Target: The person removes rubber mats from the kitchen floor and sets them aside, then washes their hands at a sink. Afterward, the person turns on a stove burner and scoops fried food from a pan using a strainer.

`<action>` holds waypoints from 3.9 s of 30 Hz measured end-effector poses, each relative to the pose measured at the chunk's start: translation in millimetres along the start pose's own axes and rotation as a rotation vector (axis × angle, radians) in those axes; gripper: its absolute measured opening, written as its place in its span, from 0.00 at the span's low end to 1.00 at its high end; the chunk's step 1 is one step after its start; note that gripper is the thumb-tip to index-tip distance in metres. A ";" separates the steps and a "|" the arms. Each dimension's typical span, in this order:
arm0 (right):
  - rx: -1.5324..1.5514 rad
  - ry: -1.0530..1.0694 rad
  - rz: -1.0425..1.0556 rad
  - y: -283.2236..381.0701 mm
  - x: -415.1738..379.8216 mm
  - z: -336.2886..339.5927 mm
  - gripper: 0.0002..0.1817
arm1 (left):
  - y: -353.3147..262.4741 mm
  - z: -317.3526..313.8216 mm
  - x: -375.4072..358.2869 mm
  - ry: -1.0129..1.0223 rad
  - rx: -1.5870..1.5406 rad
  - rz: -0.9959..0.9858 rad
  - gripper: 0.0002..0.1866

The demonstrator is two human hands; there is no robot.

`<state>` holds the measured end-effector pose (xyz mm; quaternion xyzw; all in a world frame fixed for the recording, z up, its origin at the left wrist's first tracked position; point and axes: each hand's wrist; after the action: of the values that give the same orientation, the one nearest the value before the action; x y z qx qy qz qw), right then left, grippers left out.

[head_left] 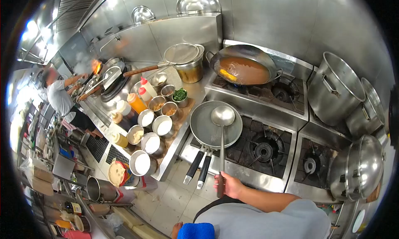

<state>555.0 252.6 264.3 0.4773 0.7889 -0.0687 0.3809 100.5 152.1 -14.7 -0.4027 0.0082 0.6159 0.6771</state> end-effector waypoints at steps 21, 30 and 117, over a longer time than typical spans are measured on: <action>-0.852 -0.091 0.772 79.4 -15.1 -81.9 0.17 | -156.1 124.8 80.1 -0.037 -0.964 0.241 0.21; -0.394 0.432 0.444 156.2 104.8 -260.2 0.18 | -31.9 79.9 -17.7 -0.201 -0.695 0.350 0.19; -0.739 -0.505 0.682 324.5 -120.9 -10.5 0.06 | -9.1 1.0 33.5 0.011 -0.556 0.226 0.21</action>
<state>841.5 346.4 435.1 0.5088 0.4458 0.2270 0.7007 115.7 181.2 -26.2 -0.5725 -0.1120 0.6639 0.4679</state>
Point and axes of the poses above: each hand's wrist, its own x-axis towards the middle knuckle, its own z-axis out of the back of the hand, y = z × x, and after that the axes turned 3 degrees about -z, right-handed
